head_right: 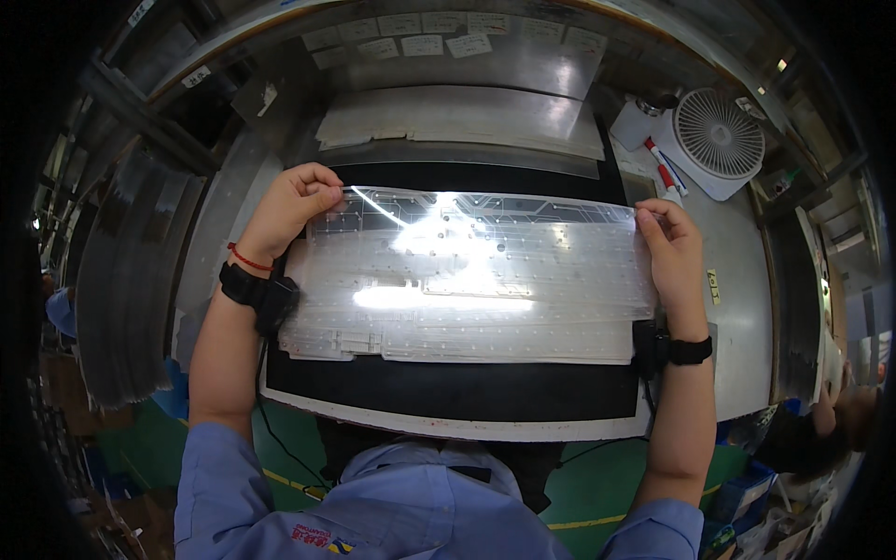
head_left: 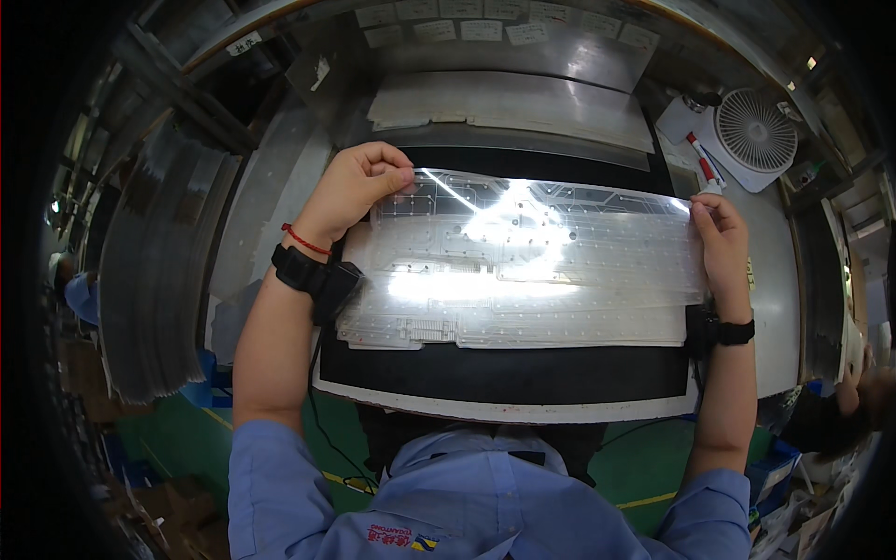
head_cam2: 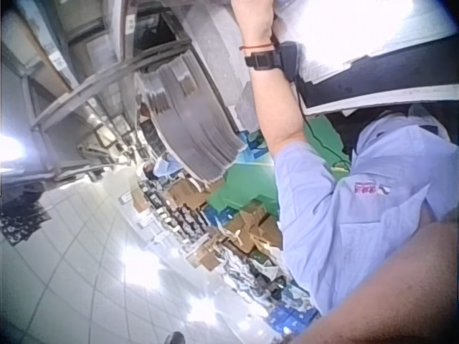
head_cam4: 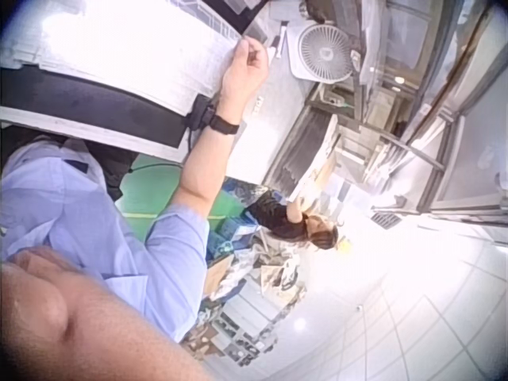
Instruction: Inspecting and sorting clear plastic keyboard circuit membranes at a workstation.
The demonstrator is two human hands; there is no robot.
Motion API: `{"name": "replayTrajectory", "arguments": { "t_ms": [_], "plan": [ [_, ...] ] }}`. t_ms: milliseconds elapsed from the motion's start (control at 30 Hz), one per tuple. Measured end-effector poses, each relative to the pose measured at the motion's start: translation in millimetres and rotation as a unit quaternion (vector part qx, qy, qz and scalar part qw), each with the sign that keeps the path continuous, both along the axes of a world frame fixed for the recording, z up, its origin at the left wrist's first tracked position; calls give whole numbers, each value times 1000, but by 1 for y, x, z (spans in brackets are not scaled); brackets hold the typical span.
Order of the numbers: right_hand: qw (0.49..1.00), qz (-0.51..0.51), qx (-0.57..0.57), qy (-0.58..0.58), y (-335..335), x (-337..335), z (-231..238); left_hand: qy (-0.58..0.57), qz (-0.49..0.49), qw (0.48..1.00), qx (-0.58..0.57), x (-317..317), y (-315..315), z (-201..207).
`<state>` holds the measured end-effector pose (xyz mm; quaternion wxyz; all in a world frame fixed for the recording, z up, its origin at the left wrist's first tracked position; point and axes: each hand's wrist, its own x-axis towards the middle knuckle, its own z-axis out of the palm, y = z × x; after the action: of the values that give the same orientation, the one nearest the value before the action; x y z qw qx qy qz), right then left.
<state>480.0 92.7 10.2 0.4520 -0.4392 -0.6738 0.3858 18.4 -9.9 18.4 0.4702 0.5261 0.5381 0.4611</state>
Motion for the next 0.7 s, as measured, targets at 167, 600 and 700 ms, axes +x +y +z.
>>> {"name": "replayTrajectory", "arguments": {
  "t_ms": [167,600,700],
  "plan": [
    [1000,-4,2,-3,-1,0,0,-10,-3,1000,5,2,0,1],
    [1000,3,-1,3,1,2,-2,-18,-8,1000,19,0,0,-1],
    [1000,1,0,2,0,1,0,-15,-5,1000,19,1,0,1]
  ]
}}
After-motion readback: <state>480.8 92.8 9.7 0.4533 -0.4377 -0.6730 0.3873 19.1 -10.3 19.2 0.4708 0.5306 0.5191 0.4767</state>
